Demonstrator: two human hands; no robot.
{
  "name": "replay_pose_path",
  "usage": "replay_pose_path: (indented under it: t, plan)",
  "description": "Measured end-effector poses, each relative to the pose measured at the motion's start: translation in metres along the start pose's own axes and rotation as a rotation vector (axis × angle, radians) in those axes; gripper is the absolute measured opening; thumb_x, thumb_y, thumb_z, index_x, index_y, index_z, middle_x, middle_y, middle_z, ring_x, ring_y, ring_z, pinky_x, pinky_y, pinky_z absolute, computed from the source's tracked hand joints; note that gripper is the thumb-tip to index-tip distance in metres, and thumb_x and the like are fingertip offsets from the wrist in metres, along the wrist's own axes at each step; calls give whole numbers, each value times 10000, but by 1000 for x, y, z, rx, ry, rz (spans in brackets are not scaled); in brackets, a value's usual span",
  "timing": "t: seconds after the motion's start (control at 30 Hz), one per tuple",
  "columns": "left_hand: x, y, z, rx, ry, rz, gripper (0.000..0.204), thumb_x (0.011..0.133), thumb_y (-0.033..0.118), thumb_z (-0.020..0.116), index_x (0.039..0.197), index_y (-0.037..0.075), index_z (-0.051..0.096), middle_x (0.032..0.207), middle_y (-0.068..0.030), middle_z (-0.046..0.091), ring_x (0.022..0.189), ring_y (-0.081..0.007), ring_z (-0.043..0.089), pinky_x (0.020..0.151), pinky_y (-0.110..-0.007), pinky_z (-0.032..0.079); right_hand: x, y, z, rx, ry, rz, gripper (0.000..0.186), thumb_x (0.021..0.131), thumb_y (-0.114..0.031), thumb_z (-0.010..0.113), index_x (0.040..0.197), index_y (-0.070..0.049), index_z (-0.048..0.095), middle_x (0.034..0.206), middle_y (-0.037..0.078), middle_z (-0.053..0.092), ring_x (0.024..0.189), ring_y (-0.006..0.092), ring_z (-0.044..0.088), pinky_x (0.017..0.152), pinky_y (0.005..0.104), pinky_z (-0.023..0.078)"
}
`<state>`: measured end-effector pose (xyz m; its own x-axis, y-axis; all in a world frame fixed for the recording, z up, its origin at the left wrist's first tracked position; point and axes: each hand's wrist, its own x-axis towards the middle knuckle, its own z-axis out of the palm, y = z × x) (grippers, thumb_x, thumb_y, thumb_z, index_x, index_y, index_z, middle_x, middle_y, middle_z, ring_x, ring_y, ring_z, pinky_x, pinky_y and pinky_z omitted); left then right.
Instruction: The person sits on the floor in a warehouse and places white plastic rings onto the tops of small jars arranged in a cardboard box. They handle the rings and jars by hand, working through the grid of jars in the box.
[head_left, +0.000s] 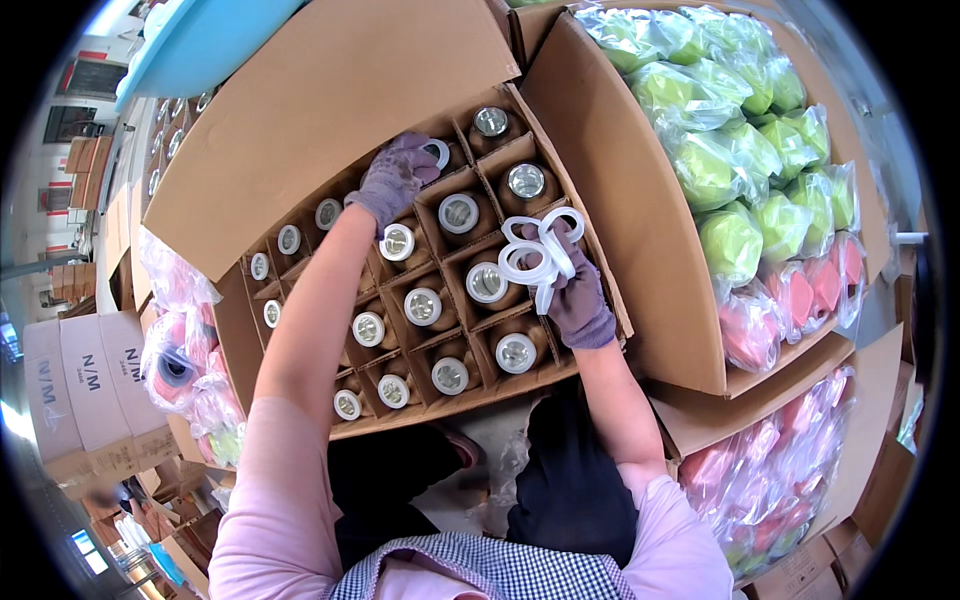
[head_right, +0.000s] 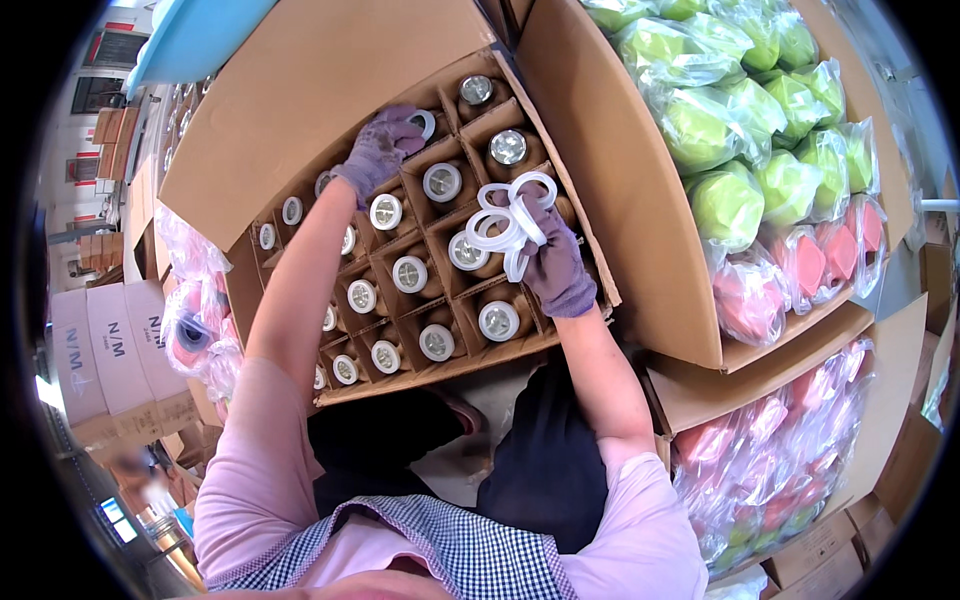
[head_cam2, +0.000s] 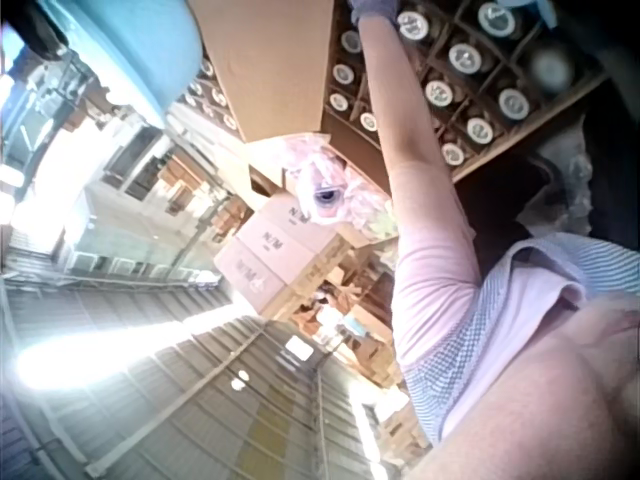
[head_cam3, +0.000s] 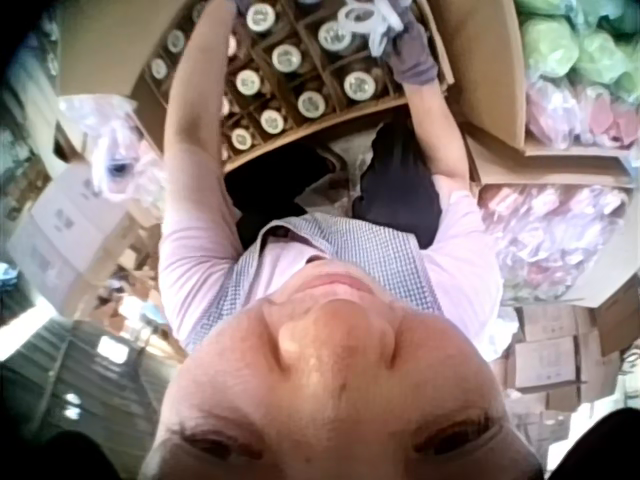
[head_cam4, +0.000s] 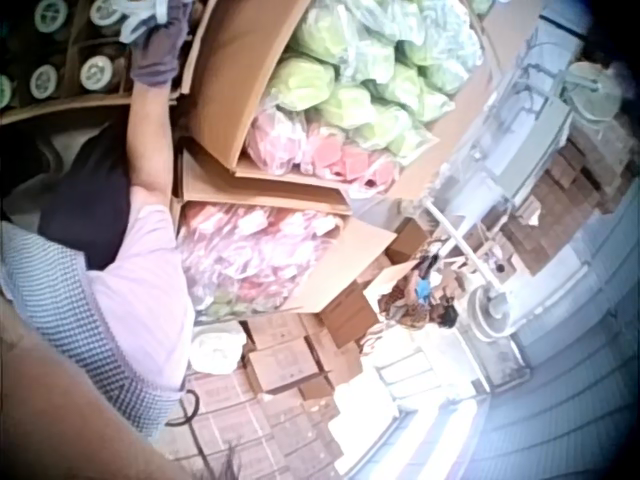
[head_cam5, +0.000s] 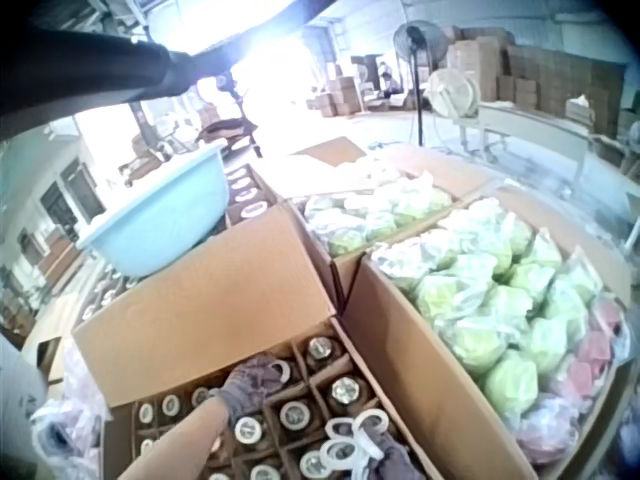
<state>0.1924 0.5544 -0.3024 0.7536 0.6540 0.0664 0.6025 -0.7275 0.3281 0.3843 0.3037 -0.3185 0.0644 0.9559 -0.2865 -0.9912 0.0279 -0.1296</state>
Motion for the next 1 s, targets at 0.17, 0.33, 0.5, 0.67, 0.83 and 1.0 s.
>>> replay_pose_path:
  t: [0.17,0.33,0.5,0.67,0.83,1.0]
  plan:
    - [15,4,3,257,-89,7,221,870,229,623,1048,103,658,1281,-131,550,1190,-309,509,1012,-387,416,2,6,-1,10,-39,20,217,999,-193,480,1150,-55,553,1014,137,676,488,43,487,506,168,476]
    - [9,82,-21,433,-87,-37,285,910,243,596,1147,86,622,1316,-140,528,1190,-288,526,1003,-377,440,-4,3,5,-142,23,16,204,963,-192,557,1145,-100,556,1016,83,670,566,17,517,491,136,432]
    - [-7,168,-40,-625,-237,71,204,884,197,668,1038,66,697,1120,-76,645,1039,-180,604,865,-287,505,-5,-8,15,-128,-132,71,234,959,-174,554,1165,-64,564,1017,83,668,811,120,645,642,225,522]
    - [16,141,-37,-1013,-63,-435,235,926,249,603,972,37,695,985,-44,681,925,-131,599,860,-276,462,-5,-5,16,-254,-64,-28,343,972,-159,526,1300,-64,489,1061,84,650,848,135,638,692,249,524]
    - [62,71,26,-97,354,-90,252,847,255,686,989,48,694,1097,-106,666,1020,-249,614,929,-335,458,-2,0,13,-193,-81,27,336,969,-167,535,1294,-84,506,1053,90,649,793,122,638,621,217,520]
    - [86,51,55,32,221,67,268,855,293,660,1001,71,696,1210,-123,616,1149,-306,549,999,-382,426,-5,-5,12,-130,-69,28,331,963,-146,542,1286,-78,515,1057,92,650,762,103,632,592,212,515]
